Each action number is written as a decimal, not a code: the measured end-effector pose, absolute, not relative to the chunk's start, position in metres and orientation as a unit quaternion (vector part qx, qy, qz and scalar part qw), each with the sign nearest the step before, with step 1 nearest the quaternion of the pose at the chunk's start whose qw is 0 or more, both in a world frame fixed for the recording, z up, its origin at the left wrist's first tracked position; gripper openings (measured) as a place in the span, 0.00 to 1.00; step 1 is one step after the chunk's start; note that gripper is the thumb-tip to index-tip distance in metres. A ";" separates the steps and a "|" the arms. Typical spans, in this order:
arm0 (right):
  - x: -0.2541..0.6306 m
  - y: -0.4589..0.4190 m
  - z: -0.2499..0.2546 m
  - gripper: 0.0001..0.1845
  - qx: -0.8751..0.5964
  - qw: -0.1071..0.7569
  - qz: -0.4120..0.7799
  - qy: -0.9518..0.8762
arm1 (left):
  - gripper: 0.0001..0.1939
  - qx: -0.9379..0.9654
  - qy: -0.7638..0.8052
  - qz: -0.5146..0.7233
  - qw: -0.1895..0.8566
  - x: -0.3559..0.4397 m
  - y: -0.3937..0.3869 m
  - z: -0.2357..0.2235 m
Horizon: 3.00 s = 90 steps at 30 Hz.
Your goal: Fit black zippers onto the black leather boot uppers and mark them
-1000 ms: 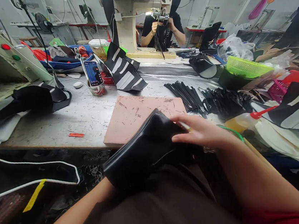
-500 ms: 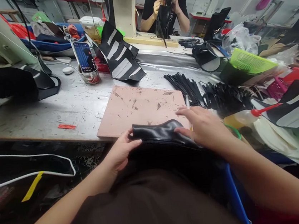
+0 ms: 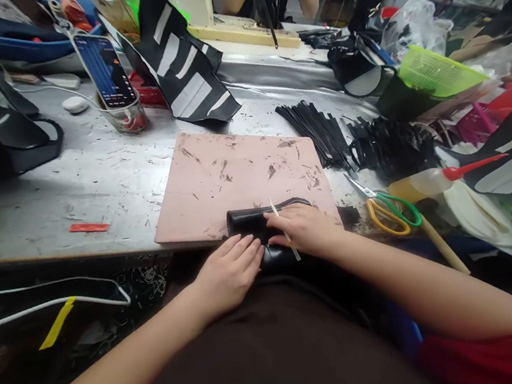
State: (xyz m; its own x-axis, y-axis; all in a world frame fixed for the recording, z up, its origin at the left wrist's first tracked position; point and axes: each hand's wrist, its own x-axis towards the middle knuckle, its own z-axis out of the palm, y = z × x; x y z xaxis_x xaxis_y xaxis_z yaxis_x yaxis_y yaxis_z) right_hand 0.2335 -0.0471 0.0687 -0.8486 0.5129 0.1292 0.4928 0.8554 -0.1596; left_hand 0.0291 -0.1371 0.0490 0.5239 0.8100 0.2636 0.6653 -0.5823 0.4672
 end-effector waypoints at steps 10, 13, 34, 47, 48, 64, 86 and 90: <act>0.231 -0.046 0.076 0.07 -0.217 0.014 -0.010 -0.976 | 0.17 0.919 0.321 0.194 -0.118 0.024 -0.126 0.038; 0.224 -0.052 0.084 0.09 -0.209 -0.021 -0.041 -0.977 | 0.18 0.921 0.307 0.205 -0.127 0.023 -0.124 0.042; 0.217 -0.029 0.077 0.12 -0.225 -0.008 -0.086 -0.970 | 0.19 0.911 0.369 0.125 -0.137 0.043 -0.124 0.041; 0.206 -0.020 0.091 0.11 -0.402 -0.067 0.043 -0.912 | 0.18 0.904 0.394 0.127 -0.107 0.049 -0.122 0.045; 0.206 -0.018 0.091 0.11 -0.402 -0.064 0.048 -0.912 | 0.18 0.904 0.397 0.126 -0.101 0.049 -0.122 0.047; 0.209 -0.010 0.099 0.09 -0.377 -0.058 0.096 -0.919 | 0.11 0.822 0.551 0.001 0.141 0.048 -0.051 0.092; 0.205 0.010 0.096 0.06 -0.456 -0.029 0.209 -0.865 | 0.08 0.774 0.530 -0.008 0.346 0.033 -0.016 0.081; 0.202 0.014 0.095 0.07 -0.464 -0.046 0.215 -0.858 | 0.10 0.782 0.531 0.004 0.328 0.034 -0.019 0.080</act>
State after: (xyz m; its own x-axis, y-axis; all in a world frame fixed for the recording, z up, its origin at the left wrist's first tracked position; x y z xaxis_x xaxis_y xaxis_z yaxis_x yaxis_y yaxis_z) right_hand 0.2022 0.0136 0.0951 -0.5650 0.7765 -0.2790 0.8164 0.4771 -0.3254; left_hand 0.0340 -0.0188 0.0796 0.4364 0.8321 -0.3422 0.8274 -0.2217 0.5160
